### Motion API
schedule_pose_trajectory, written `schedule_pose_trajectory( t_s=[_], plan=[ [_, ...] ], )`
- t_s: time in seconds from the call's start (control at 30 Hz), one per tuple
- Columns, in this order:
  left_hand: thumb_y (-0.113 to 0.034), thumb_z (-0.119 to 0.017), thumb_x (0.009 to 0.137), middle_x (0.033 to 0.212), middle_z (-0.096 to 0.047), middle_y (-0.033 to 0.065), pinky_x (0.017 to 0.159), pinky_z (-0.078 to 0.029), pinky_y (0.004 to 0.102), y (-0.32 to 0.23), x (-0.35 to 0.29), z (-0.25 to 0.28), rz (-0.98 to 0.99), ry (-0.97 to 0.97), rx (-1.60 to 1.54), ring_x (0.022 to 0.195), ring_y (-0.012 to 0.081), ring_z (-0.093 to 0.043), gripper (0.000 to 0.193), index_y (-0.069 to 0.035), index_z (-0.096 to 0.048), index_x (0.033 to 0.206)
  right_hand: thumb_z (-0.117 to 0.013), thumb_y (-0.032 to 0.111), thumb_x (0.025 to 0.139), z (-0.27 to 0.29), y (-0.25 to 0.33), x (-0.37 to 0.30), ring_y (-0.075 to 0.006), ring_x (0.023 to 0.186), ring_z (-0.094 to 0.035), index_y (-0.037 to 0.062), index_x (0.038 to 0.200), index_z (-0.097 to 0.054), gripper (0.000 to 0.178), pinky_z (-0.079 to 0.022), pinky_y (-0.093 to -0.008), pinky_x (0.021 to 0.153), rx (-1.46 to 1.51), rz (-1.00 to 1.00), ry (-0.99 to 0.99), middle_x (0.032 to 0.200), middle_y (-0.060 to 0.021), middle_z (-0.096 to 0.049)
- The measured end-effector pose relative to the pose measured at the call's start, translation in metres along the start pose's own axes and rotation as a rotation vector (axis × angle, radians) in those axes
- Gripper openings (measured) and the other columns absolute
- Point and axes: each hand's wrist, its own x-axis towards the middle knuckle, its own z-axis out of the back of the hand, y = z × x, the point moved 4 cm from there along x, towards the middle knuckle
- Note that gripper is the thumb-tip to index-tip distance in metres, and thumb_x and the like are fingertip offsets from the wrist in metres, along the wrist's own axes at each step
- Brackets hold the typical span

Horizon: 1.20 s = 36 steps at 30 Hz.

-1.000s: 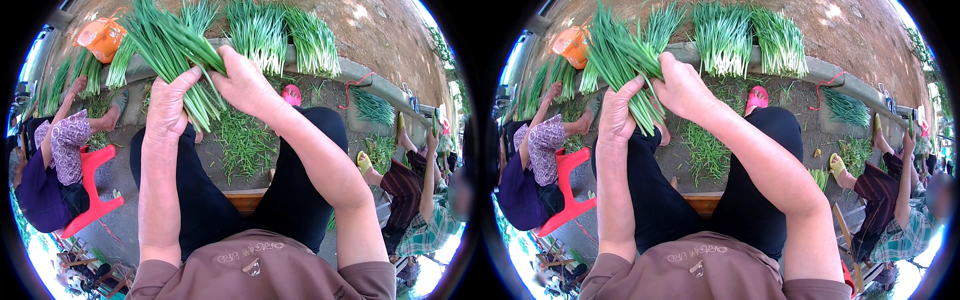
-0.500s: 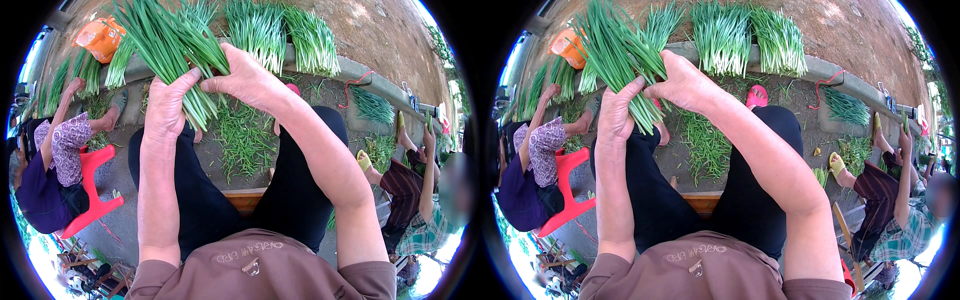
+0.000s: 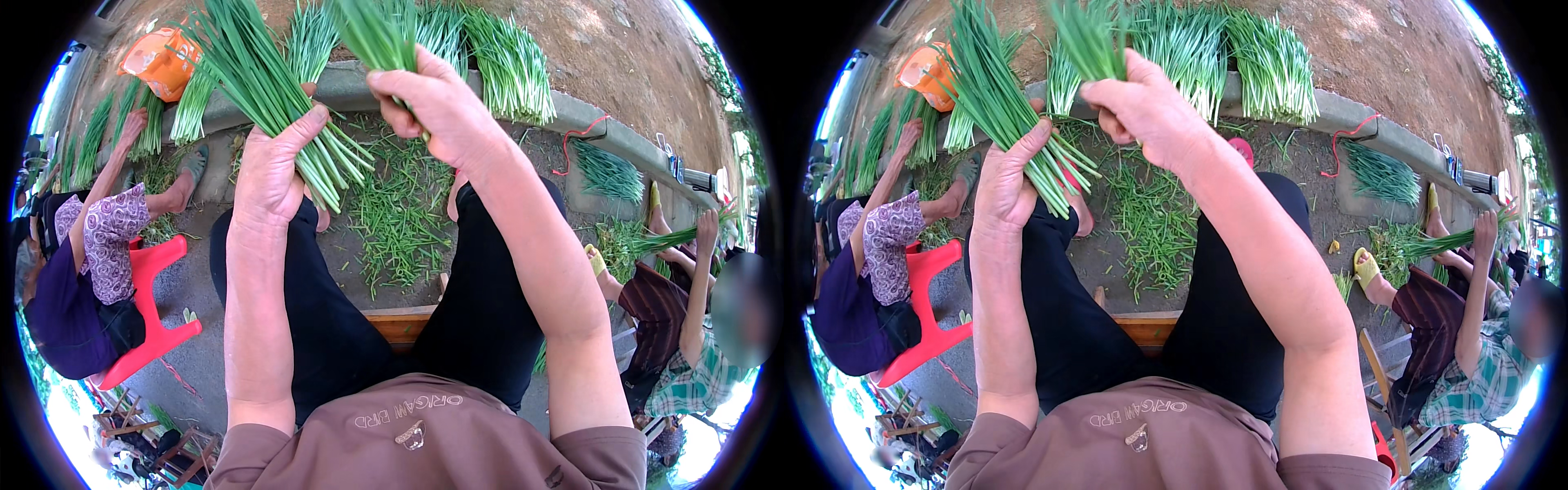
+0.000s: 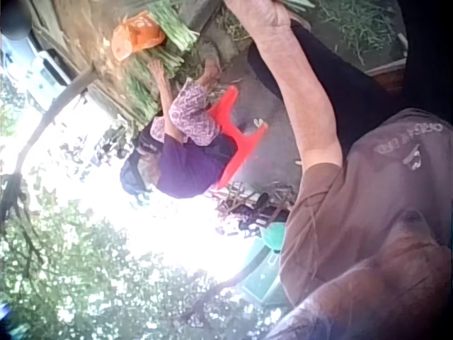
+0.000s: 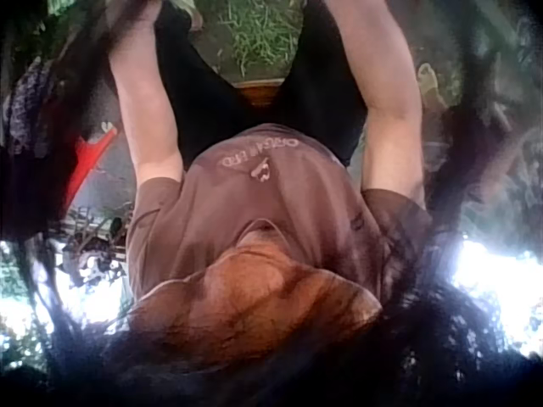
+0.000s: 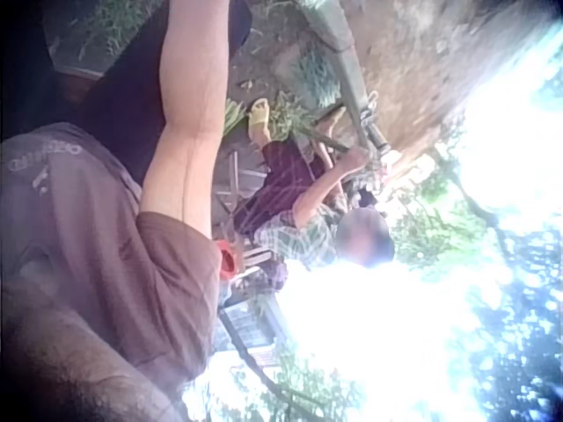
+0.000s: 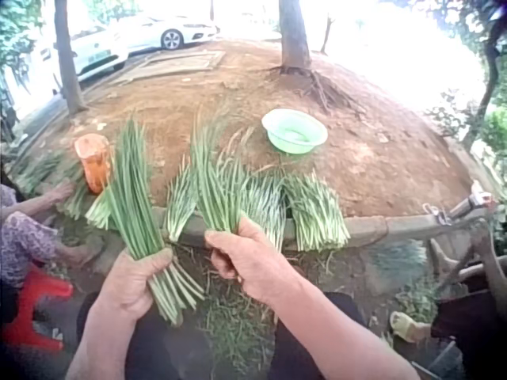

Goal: The person picks up green stalks from a large pile, bunches them together by hand, and places them into smaller organized piles on a ledge.

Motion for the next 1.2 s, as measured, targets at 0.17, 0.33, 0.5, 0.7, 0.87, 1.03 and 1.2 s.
schedule_pose_trajectory(
  t_s=[0.17, 0.33, 0.5, 0.7, 0.87, 1.03, 1.2],
  plan=[
    [-0.001, -0.066, 0.079, 0.096, -0.061, 0.0052, 0.074, -0.050, 0.0280, -0.002, -0.004, -0.008, -0.036, 0.043, -0.040, 0.084, 0.0149, -0.059, 0.030, -0.002, -0.056, 0.107, -0.073, 0.024, 0.076, -0.016, -0.016, 0.003, -0.0104, 0.070, -0.054, -0.0005, 0.104, -0.055, 0.041, -0.044, -0.0249, 0.064, -0.506, 0.166, 0.064, 0.078, -0.0035, -0.057],
    [-0.001, -0.065, 0.079, 0.098, -0.062, 0.0060, 0.074, -0.051, 0.0286, 0.000, -0.004, -0.002, -0.015, 0.069, -0.015, 0.083, 0.0155, -0.060, 0.028, -0.003, -0.057, 0.107, -0.067, 0.018, 0.081, -0.017, -0.022, 0.005, -0.0070, 0.065, -0.050, 0.0015, 0.101, -0.060, 0.027, -0.042, -0.0221, 0.062, -0.507, 0.134, 0.100, 0.071, 0.0004, -0.055],
    [0.000, -0.065, 0.079, 0.095, -0.062, 0.0052, 0.072, -0.051, 0.0284, 0.002, -0.006, -0.001, 0.002, 0.053, 0.006, 0.082, 0.0156, -0.060, 0.028, -0.002, -0.057, 0.106, -0.061, 0.024, 0.085, -0.015, -0.009, -0.004, -0.0012, 0.045, -0.032, 0.0051, 0.095, -0.058, 0.021, -0.021, -0.0191, 0.040, -0.406, 0.028, 0.062, 0.055, 0.0068, -0.042],
    [0.000, -0.066, 0.079, 0.096, -0.062, 0.0058, 0.072, -0.051, 0.0288, 0.003, -0.006, 0.004, -0.030, 0.036, -0.038, 0.083, 0.0158, -0.060, 0.025, -0.002, -0.058, 0.103, -0.068, 0.025, 0.081, -0.018, -0.014, -0.008, -0.0015, 0.045, -0.033, 0.0051, 0.090, -0.057, 0.025, -0.023, -0.0187, 0.041, -0.304, -0.095, 0.153, 0.056, 0.0062, -0.042],
    [0.000, -0.067, 0.079, 0.097, -0.062, 0.0061, 0.075, -0.051, 0.0296, 0.004, -0.007, 0.002, -0.024, 0.058, -0.072, 0.086, 0.0161, -0.061, 0.026, -0.002, -0.058, 0.103, -0.074, 0.024, 0.074, -0.023, -0.024, -0.002, -0.0047, 0.049, -0.039, 0.0039, 0.084, -0.059, 0.027, -0.030, -0.0214, 0.045, -0.556, 0.029, 0.173, 0.060, 0.0047, -0.048],
    [0.000, -0.068, 0.077, 0.096, -0.062, 0.0064, 0.071, -0.051, 0.0294, 0.005, -0.007, 0.006, -0.050, 0.027, -0.055, 0.082, 0.0169, -0.061, 0.030, -0.002, -0.057, 0.105, -0.070, 0.021, 0.078, -0.025, -0.016, -0.009, -0.0043, 0.049, -0.041, 0.0041, 0.085, -0.060, 0.021, -0.030, -0.0208, 0.044, -0.499, -0.154, 0.161, 0.064, 0.0022, -0.052],
    [-0.006, -0.070, 0.077, 0.084, -0.060, 0.0063, 0.068, -0.051, 0.0310, 0.004, -0.006, 0.011, -0.016, 0.008, 0.038, 0.075, 0.0160, -0.058, 0.038, -0.001, -0.053, 0.112, -0.061, 0.017, 0.081, -0.006, -0.012, -0.005, -0.0081, 0.055, -0.051, 0.0010, 0.090, -0.060, 0.018, -0.038, -0.0247, 0.046, -0.152, -0.089, 0.044, 0.075, -0.0026, -0.060]
  ],
)
